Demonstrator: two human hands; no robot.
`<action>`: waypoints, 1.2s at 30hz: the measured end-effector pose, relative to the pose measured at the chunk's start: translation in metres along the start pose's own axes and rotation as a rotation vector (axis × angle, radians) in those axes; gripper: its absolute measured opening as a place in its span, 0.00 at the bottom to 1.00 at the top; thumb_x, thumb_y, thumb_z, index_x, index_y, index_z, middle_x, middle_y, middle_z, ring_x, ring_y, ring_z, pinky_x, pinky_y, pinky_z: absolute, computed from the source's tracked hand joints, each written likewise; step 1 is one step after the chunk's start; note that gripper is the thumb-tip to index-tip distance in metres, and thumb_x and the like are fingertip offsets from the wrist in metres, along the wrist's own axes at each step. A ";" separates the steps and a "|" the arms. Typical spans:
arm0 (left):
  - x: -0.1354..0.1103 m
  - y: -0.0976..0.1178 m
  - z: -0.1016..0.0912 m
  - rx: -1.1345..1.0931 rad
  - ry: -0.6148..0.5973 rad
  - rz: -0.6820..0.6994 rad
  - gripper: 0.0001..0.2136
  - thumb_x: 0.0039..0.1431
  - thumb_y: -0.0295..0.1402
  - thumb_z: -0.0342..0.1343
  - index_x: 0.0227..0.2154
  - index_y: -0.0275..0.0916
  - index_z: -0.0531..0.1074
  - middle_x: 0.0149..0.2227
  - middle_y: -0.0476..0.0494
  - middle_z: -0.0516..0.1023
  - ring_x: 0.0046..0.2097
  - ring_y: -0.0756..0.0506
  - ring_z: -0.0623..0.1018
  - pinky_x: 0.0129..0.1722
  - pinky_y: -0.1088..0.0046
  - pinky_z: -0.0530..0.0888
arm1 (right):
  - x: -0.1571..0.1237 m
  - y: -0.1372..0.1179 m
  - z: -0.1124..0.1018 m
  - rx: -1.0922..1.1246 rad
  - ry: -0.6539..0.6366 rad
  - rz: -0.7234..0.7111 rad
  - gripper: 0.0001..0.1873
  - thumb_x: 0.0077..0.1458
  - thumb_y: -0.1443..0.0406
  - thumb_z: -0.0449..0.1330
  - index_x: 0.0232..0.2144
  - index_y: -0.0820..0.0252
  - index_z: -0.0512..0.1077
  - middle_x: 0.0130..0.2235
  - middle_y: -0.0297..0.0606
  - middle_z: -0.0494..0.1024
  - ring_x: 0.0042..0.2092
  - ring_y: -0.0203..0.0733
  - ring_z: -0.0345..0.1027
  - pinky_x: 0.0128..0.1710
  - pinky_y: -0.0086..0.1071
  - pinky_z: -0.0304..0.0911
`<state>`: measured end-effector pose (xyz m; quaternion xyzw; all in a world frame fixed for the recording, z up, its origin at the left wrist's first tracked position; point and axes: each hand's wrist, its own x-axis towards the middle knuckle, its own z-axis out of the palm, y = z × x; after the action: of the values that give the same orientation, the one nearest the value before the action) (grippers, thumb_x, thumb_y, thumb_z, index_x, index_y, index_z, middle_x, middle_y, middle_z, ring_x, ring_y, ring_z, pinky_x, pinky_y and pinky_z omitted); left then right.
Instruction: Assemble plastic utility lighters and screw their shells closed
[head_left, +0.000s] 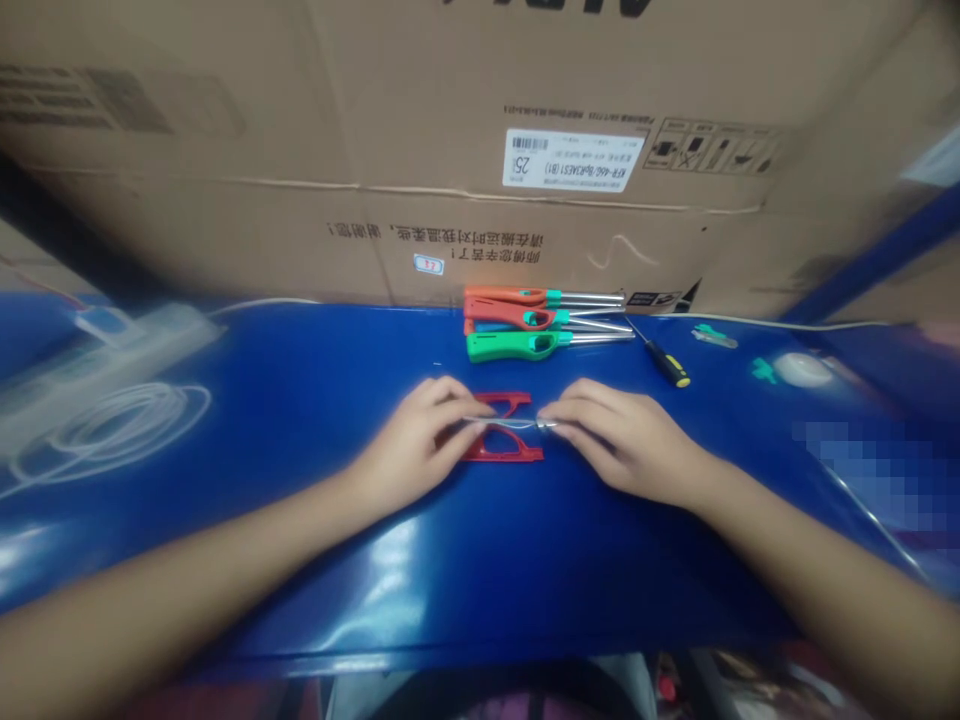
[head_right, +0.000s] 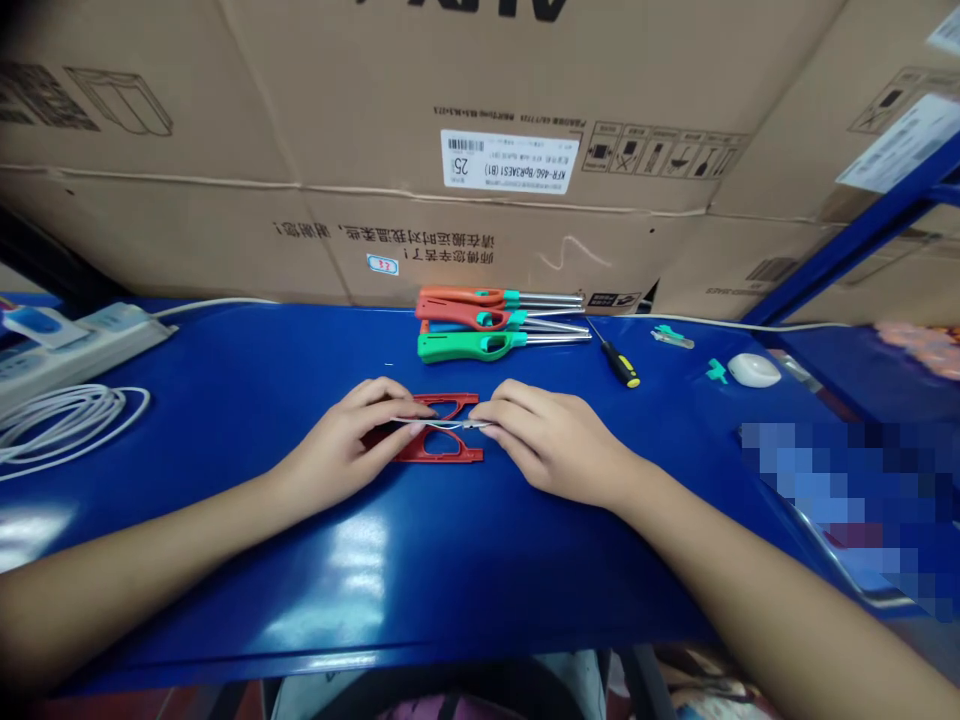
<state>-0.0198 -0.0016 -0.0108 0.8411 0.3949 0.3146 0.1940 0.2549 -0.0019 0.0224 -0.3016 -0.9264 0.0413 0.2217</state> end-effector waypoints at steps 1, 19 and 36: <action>0.000 0.000 -0.001 0.020 -0.014 0.012 0.10 0.68 0.33 0.53 0.48 0.41 0.77 0.45 0.42 0.76 0.47 0.43 0.74 0.49 0.61 0.71 | 0.000 0.000 0.000 -0.007 -0.008 -0.005 0.11 0.68 0.65 0.52 0.49 0.57 0.72 0.43 0.41 0.77 0.41 0.41 0.72 0.39 0.33 0.68; 0.003 -0.001 -0.023 0.021 -0.067 0.131 0.12 0.66 0.28 0.55 0.49 0.41 0.79 0.40 0.45 0.81 0.39 0.49 0.80 0.39 0.75 0.76 | -0.002 -0.003 -0.007 -0.053 -0.064 -0.054 0.13 0.69 0.65 0.51 0.50 0.58 0.72 0.43 0.41 0.80 0.40 0.40 0.74 0.36 0.31 0.66; 0.005 0.008 -0.032 -0.051 -0.118 0.080 0.21 0.57 0.23 0.54 0.54 0.39 0.76 0.43 0.43 0.80 0.36 0.49 0.79 0.34 0.73 0.75 | -0.003 -0.001 -0.007 -0.187 -0.068 -0.109 0.14 0.69 0.66 0.51 0.49 0.55 0.75 0.42 0.40 0.79 0.39 0.39 0.72 0.34 0.31 0.62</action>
<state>-0.0349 -0.0003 0.0186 0.8680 0.3409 0.2817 0.2258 0.2597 -0.0054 0.0280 -0.2686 -0.9482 -0.0474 0.1628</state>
